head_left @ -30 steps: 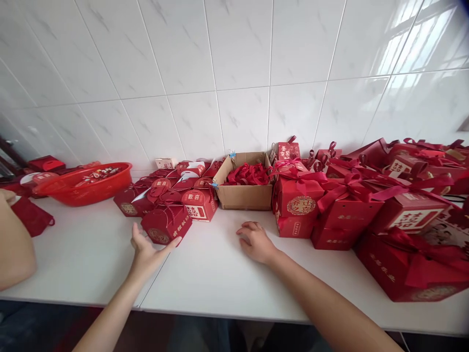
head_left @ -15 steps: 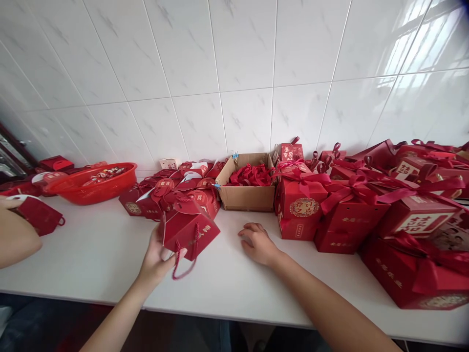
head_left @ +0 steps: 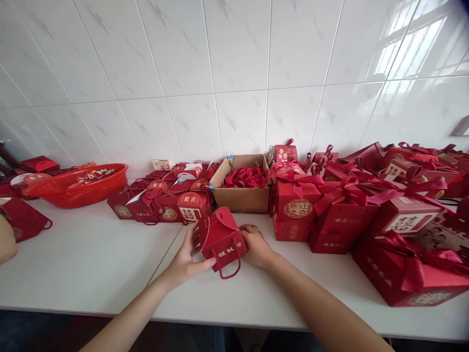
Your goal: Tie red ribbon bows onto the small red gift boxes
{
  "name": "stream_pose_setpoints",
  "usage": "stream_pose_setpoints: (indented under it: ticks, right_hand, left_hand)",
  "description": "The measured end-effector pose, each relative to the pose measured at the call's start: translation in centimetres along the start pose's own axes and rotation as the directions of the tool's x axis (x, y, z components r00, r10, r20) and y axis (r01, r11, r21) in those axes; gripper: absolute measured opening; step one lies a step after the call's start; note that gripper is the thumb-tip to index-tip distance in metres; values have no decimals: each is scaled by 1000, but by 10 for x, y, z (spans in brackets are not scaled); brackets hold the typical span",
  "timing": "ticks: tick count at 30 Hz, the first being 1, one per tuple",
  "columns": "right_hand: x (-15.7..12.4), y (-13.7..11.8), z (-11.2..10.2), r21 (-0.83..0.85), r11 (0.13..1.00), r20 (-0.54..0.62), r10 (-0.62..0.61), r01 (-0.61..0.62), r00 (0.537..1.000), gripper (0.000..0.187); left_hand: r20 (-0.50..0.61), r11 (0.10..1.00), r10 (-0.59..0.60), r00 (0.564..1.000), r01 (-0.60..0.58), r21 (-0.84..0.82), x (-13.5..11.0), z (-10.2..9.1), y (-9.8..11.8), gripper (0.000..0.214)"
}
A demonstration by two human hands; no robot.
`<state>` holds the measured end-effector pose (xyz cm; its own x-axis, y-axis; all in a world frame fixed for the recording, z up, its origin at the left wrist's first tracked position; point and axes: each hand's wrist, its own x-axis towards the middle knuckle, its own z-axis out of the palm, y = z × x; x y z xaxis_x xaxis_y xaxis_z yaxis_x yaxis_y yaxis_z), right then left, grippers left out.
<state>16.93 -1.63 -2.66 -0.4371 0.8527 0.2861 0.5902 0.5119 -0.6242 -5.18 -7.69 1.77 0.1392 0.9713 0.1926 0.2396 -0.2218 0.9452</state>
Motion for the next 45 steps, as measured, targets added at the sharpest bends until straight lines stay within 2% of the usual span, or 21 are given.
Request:
stream_pose_setpoints:
  ticks: [2, 5, 10, 13, 15, 17, 20, 25, 28, 31, 34, 36, 41, 45]
  right_hand:
    - [2, 2, -1, 12, 1000, -20, 12, -12, 1000, 34]
    - [3, 4, -3, 33, 999, -55, 45, -43, 997, 24]
    - [4, 2, -8, 83, 993, -102, 94, -86, 990, 28]
    - [5, 1, -10, 114, 991, -117, 86, -73, 989, 32]
    - [4, 0, -10, 133, 990, -123, 70, -54, 990, 31]
    - [3, -2, -9, 151, 988, -130, 52, -32, 990, 30]
    - [2, -4, -7, 187, 982, -158, 26, 4, 987, 31]
    - [4, -6, -3, 256, 965, -297, 18, 62, 955, 27]
    - [8, -6, -7, 257, 964, -443, 59, 64, 895, 24]
    - [13, -12, -18, 252, 966, -584, 106, 55, 805, 31]
    - [21, -24, -35, 195, 978, -652, 71, 77, 755, 37]
    - [27, -32, -47, 143, 989, -644, 65, 36, 763, 33]
    - [42, -36, -63, 31, 977, -606, 186, -210, 774, 27]
    - [44, -31, -65, -54, 976, -613, 136, -213, 778, 31]
  left_hand:
    - [71, 996, 57, 996, -61, 62, 13, -6, -5, 98]
    - [187, 993, 87, 979, -99, 61, 37, -17, -13, 95]
    - [237, 994, -24, 971, 49, -102, 72, -29, -19, 87]
    - [333, 958, -131, 934, 206, -199, 89, -32, -22, 84]
    - [350, 921, -180, 919, 282, -268, 99, -33, -27, 72]
    - [316, 897, -192, 929, 296, -327, 105, -32, -33, 57]
    - [295, 871, -199, 935, 306, -384, 107, -30, -39, 41]
    - [340, 828, -233, 911, 369, -422, 105, -29, -41, 38]
    - [380, 804, -240, 893, 402, -438, 105, -30, -42, 39]
    - [407, 786, -233, 883, 417, -456, 107, -31, -45, 44]
    - [421, 775, -222, 879, 422, -471, 108, -31, -47, 50]
    - [425, 770, -218, 878, 422, -478, 108, -31, -48, 51]
    - [437, 772, -207, 875, 421, -477, 108, -32, -45, 54]
    - [465, 785, -190, 865, 418, -457, 108, -33, -43, 58]
